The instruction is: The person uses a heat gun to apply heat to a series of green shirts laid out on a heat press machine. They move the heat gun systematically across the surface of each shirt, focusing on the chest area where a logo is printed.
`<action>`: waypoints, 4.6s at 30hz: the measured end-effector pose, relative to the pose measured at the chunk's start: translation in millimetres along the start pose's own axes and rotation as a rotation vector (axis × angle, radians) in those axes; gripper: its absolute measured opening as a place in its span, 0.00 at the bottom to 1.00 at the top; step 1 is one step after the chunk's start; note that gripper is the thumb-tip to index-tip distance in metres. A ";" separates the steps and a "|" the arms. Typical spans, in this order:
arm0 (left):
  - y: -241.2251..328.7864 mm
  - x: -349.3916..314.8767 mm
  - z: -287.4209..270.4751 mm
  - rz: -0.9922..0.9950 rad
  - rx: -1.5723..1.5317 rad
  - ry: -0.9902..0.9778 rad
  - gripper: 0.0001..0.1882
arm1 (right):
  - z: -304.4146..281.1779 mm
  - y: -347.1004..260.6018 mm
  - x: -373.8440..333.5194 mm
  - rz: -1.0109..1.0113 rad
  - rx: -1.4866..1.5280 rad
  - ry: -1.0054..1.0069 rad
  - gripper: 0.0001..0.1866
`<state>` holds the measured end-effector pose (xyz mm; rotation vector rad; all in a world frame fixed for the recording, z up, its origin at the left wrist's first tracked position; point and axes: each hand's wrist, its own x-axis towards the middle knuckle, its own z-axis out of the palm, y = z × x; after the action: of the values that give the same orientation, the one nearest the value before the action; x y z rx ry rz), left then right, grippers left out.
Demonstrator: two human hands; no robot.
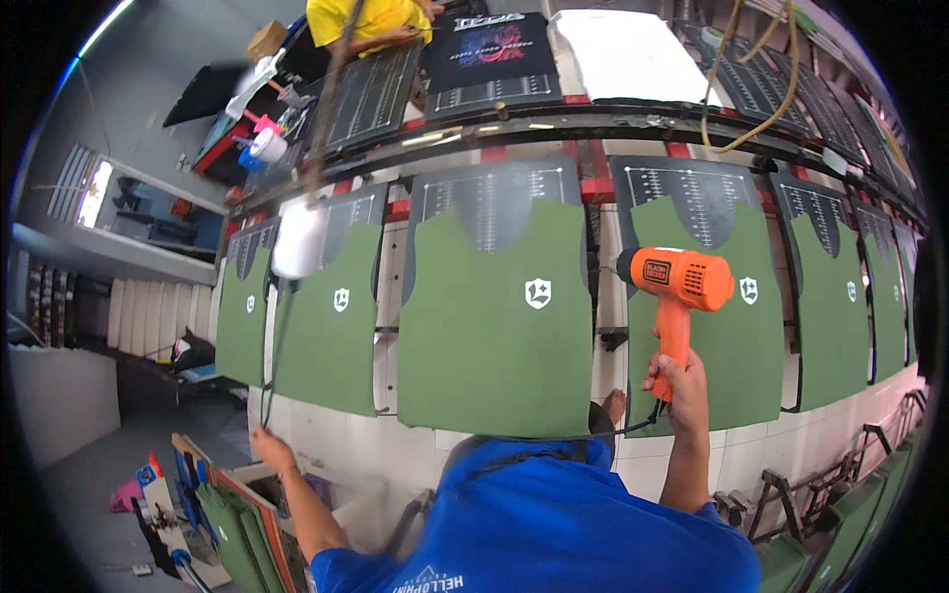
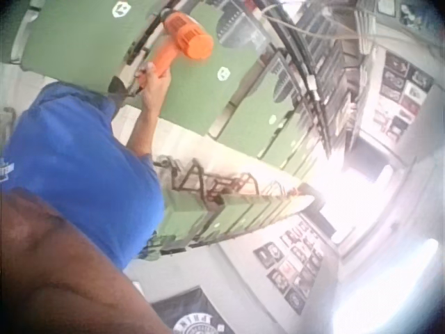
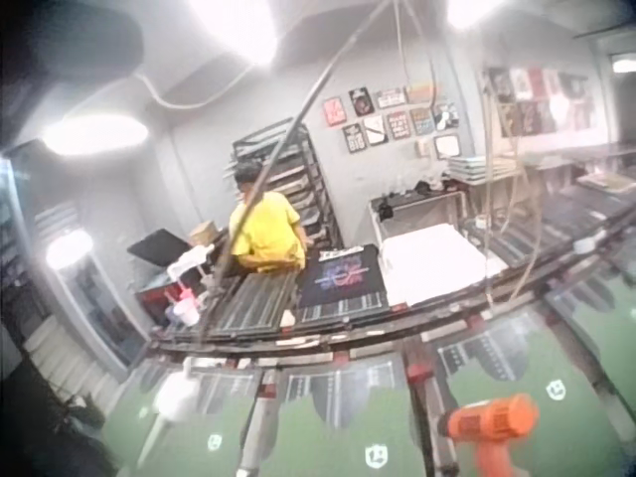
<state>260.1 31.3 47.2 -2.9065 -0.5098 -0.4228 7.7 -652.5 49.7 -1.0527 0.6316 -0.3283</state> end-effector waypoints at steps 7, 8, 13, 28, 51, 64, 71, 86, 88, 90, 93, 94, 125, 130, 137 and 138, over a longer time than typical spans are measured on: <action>-41.9 39.6 45.3 -0.188 -0.096 0.045 0.15 | -33.6 -27.2 -15.2 -0.030 -0.119 0.265 0.11; -45.1 41.4 49.9 -0.091 -0.092 0.077 0.15 | -39.4 -28.9 -18.3 -0.024 -0.123 0.299 0.11; -38.7 26.9 78.3 -0.097 0.006 -0.061 0.15 | -69.2 -35.9 -35.2 0.007 -0.179 0.480 0.11; 52.6 -226.1 107.5 0.112 -0.289 -0.362 0.10 | -198.5 -111.9 6.2 0.062 -0.244 0.351 0.13; 346.0 -321.9 -9.1 0.265 -0.563 -0.043 0.37 | -204.3 -124.8 32.6 0.100 -0.337 0.287 0.14; 397.1 -304.9 -47.3 0.419 -0.720 -0.480 0.20 | -200.1 -121.9 16.0 0.142 -0.389 0.293 0.13; 368.5 -340.6 -27.9 0.551 -0.715 -0.633 0.11 | -207.0 -123.9 9.2 0.169 -0.459 0.224 0.13; 487.6 -533.7 -117.5 0.536 -0.745 -1.158 0.19 | -387.3 -175.9 -30.5 0.160 -0.246 0.004 0.15; 507.5 -570.0 -127.5 0.512 -0.795 -1.119 0.17 | -447.5 -197.8 -44.0 0.159 -0.236 0.094 0.14; 529.7 -606.7 -128.7 0.476 -0.867 -1.067 0.15 | -502.9 -218.4 -52.0 0.146 -0.258 0.206 0.13; 557.2 -647.6 -129.9 0.589 -0.764 -0.781 0.15 | -571.8 -248.0 -39.3 0.064 -0.322 0.348 0.12; 561.6 -658.6 -133.6 0.615 -0.808 -0.652 0.15 | -588.6 -255.5 -29.9 0.026 -0.326 0.367 0.12; 627.5 -703.2 -135.4 0.322 -0.539 -0.082 0.16 | -631.5 -289.4 39.7 0.123 -0.345 0.266 0.12; 625.4 -704.0 -134.9 0.319 -0.482 -0.095 0.16 | -628.5 -288.6 36.2 0.114 -0.390 0.284 0.14; 627.1 -702.3 -137.6 0.298 -0.460 -0.113 0.17 | -627.9 -297.1 26.1 0.198 -0.385 0.266 0.14; 627.9 -702.2 -138.8 0.299 -0.451 -0.116 0.17 | -627.4 -296.4 25.9 0.182 -0.420 0.274 0.14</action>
<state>-185.3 -797.1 -101.2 -3.3787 0.0209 -0.3648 -351.8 -1245.4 87.7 -1.3499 1.0672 -0.1835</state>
